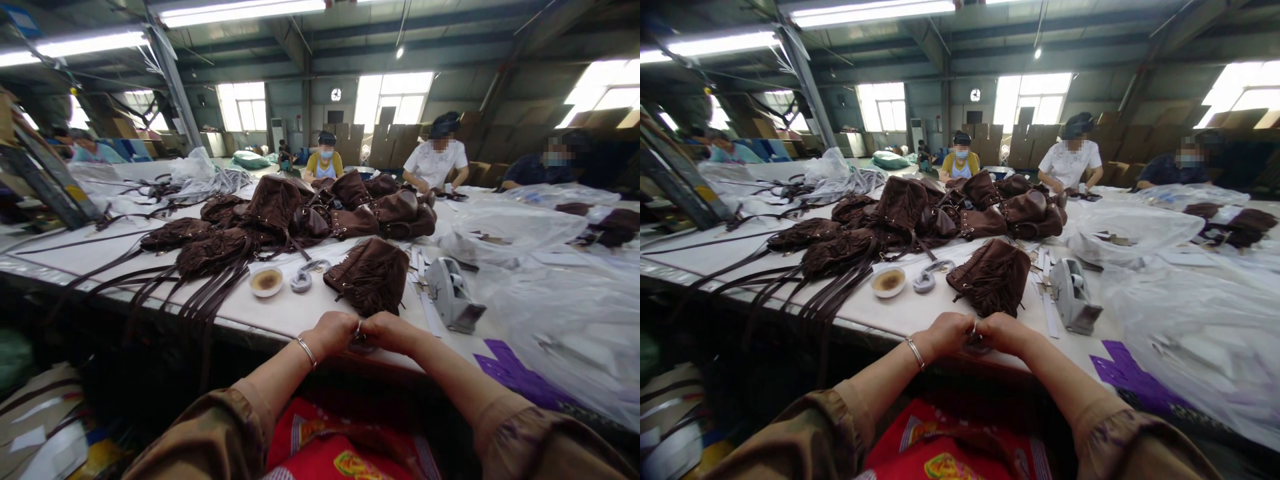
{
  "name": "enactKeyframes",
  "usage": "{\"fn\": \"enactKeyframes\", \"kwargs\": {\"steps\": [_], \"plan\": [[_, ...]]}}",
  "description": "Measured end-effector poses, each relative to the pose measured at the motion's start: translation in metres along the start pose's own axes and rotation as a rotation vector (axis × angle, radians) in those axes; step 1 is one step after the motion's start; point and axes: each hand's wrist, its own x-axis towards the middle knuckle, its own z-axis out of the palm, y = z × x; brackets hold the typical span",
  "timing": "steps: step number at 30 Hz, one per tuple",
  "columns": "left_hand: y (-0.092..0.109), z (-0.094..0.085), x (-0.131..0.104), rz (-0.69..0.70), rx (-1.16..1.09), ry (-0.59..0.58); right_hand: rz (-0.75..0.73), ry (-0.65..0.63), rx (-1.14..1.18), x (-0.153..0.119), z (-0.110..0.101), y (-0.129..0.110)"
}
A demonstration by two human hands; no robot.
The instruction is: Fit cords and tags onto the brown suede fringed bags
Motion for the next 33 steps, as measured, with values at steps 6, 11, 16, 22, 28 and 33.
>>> {"fn": "enactKeyframes", "kwargs": {"steps": [6, 11, 16, 22, 28, 33], "plan": [[0.011, 0.004, -0.004, -0.02, 0.013, 0.004, 0.024, 0.015, -0.091, -0.002, 0.005, -0.003], [0.018, 0.0, -0.014, -0.054, 0.0, 0.031, 0.051, 0.03, -0.173, -0.005, 0.01, -0.005], [0.026, -0.004, -0.022, -0.108, -0.086, 0.03, 0.095, 0.051, -0.204, -0.004, 0.015, -0.011], [0.043, -0.002, -0.017, -0.29, -0.102, 0.024, 0.238, 0.075, -0.172, -0.002, 0.019, -0.015], [0.052, -0.009, -0.009, -0.382, -0.093, -0.045, 0.258, 0.055, -0.122, -0.003, 0.016, -0.009], [0.055, -0.005, -0.003, -0.417, -0.07, -0.069, 0.251, 0.056, -0.088, -0.007, 0.013, -0.009]]}}
